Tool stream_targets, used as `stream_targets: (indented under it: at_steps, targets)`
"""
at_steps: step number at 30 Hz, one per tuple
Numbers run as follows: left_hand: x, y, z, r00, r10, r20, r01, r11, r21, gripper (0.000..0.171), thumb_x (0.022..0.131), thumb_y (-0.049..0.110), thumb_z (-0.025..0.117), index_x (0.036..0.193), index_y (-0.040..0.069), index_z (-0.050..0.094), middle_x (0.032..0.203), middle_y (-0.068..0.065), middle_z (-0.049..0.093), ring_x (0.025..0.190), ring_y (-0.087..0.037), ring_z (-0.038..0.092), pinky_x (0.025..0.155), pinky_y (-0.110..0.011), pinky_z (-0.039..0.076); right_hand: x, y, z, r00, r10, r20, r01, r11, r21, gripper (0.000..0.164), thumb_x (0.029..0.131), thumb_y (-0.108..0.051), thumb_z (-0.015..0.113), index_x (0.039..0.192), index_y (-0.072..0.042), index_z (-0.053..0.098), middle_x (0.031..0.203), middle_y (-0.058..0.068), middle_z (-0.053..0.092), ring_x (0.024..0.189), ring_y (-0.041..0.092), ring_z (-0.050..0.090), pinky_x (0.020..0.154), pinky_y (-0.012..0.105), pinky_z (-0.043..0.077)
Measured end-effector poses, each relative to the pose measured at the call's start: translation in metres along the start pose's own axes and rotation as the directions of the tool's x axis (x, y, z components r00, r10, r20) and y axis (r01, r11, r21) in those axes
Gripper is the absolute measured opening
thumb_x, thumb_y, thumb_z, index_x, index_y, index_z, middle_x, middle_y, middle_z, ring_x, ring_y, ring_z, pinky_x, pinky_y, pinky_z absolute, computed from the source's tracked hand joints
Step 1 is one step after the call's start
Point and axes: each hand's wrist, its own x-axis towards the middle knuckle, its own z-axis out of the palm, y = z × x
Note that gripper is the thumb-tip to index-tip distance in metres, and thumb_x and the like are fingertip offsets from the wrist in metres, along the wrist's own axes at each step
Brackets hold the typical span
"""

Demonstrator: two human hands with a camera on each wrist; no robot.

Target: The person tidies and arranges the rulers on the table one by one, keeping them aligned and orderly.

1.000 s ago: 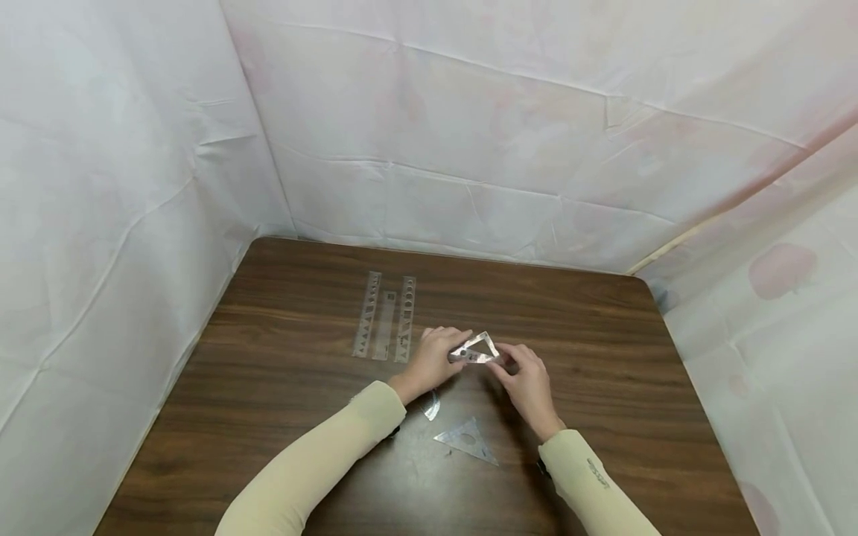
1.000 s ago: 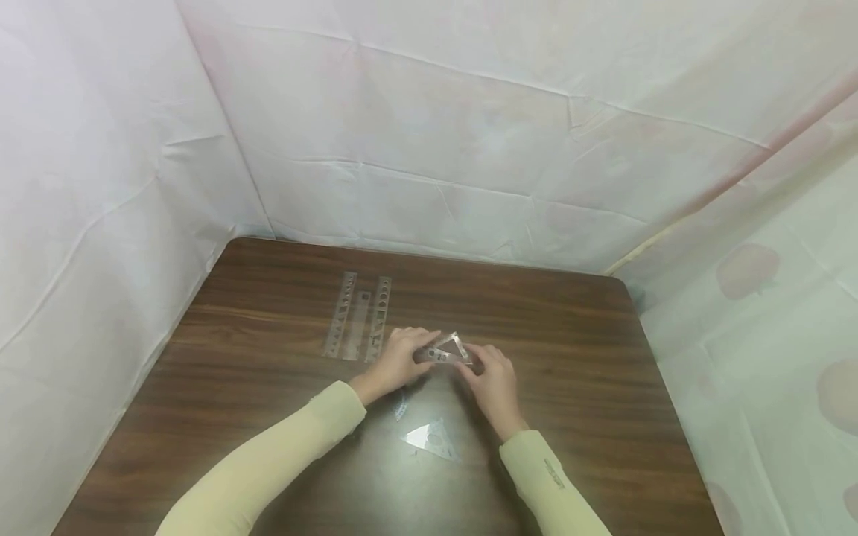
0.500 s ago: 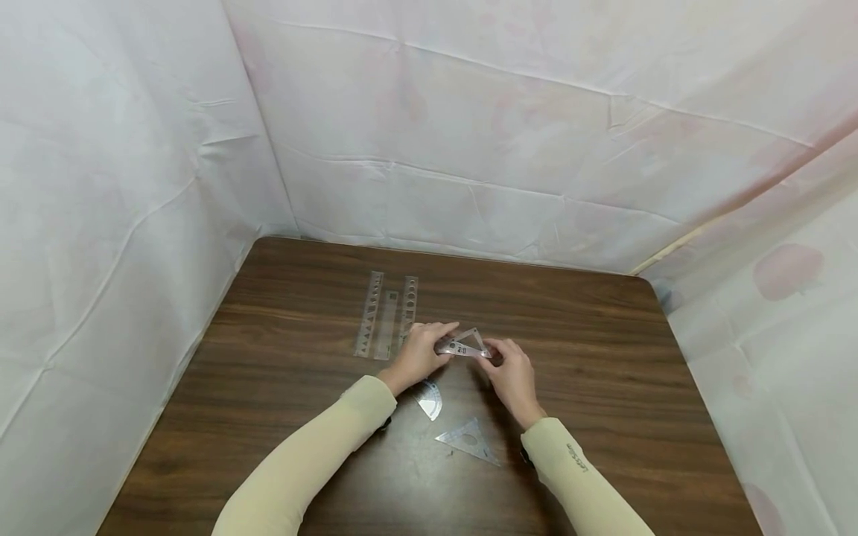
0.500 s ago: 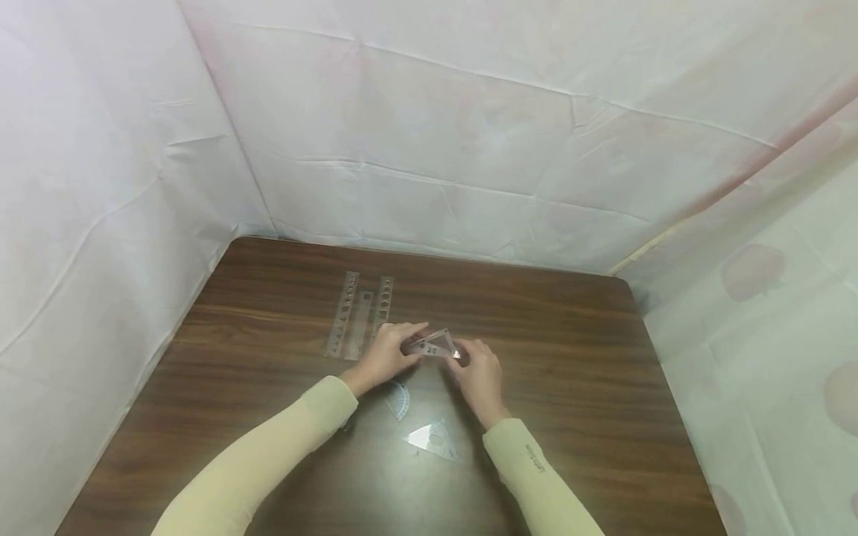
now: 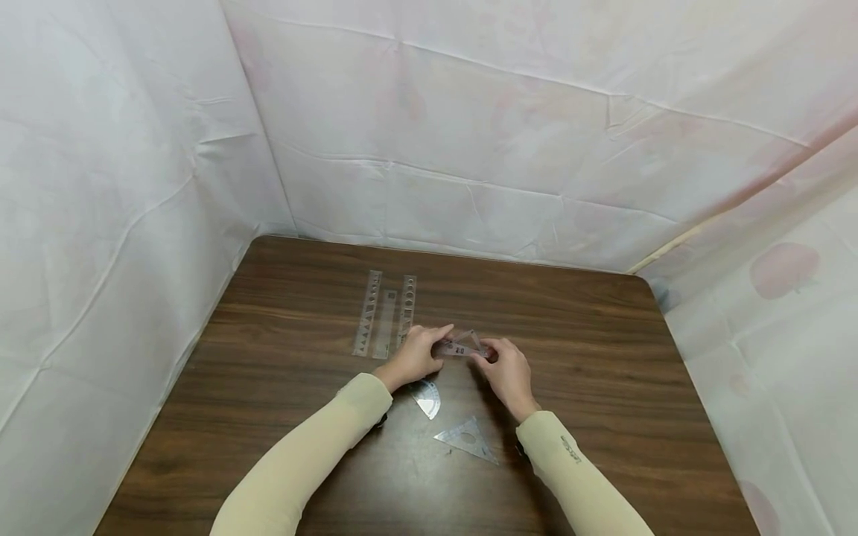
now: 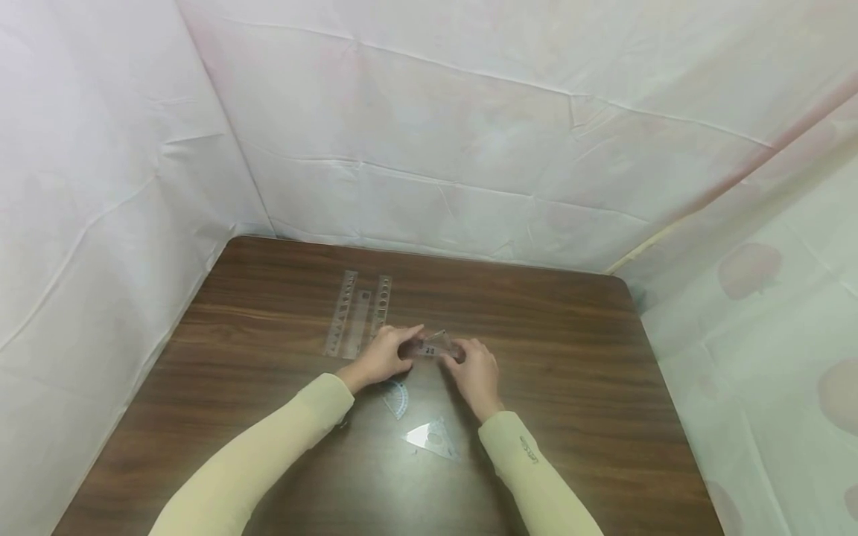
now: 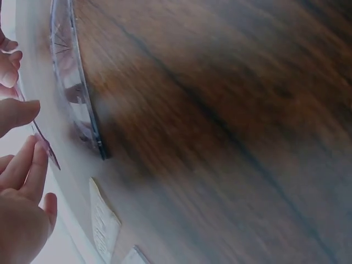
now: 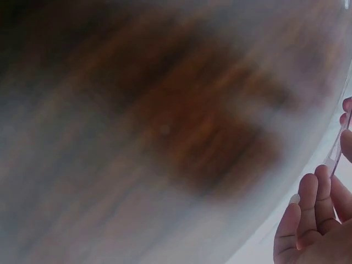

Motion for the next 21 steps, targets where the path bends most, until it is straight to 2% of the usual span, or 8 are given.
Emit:
stream_targets:
  at_steps: [7,13,17,21]
  targets:
    - [-0.002,-0.002,-0.002,0.989,-0.037,0.142,0.038,0.999,-0.007,0.077,0.082,0.001,0.079,0.152,-0.001,0.047,0.137,-0.007,0.070,0.132,-0.029,0.062,0.123,-0.050,0.030,0.001,0.002,0.003,0.999,-0.015,0.039,0.018,0.997,-0.078,0.032,0.085,-0.032,0.085,0.108,-0.011,0.079,0.085,0.003,0.070,0.079,0.020,0.064,0.077,0.043,0.052]
    - [-0.002,-0.002,-0.005,0.975,-0.018,0.222,0.022,1.000,-0.016,0.079,0.084,-0.004,0.074,0.155,-0.002,0.041,0.147,-0.011,0.062,0.138,-0.027,0.058,0.130,-0.052,0.017,-0.001,0.000,0.006,0.999,-0.030,0.042,0.036,0.991,-0.129,0.024,0.085,-0.031,0.085,0.098,-0.012,0.081,0.084,0.004,0.070,0.082,0.023,0.064,0.080,0.045,0.049]
    - [-0.001,-0.005,-0.009,0.971,-0.023,0.238,0.031,0.999,-0.031,0.077,0.087,-0.003,0.074,0.156,-0.002,0.040,0.147,-0.012,0.062,0.138,-0.027,0.058,0.131,-0.051,0.013,-0.002,0.001,0.008,0.998,-0.039,0.042,0.046,0.984,-0.173,0.023,0.084,-0.031,0.086,0.097,-0.013,0.081,0.084,0.003,0.069,0.084,0.024,0.063,0.080,0.045,0.049]
    - [-0.001,-0.011,-0.014,0.977,-0.049,0.208,0.065,0.995,-0.071,0.066,0.095,0.006,0.071,0.154,-0.005,0.042,0.141,-0.013,0.066,0.133,-0.028,0.062,0.131,-0.052,0.015,-0.002,0.000,0.009,0.998,-0.031,0.056,0.042,0.979,-0.200,0.025,0.084,-0.032,0.086,0.097,-0.013,0.080,0.084,0.003,0.068,0.084,0.024,0.062,0.078,0.044,0.048]
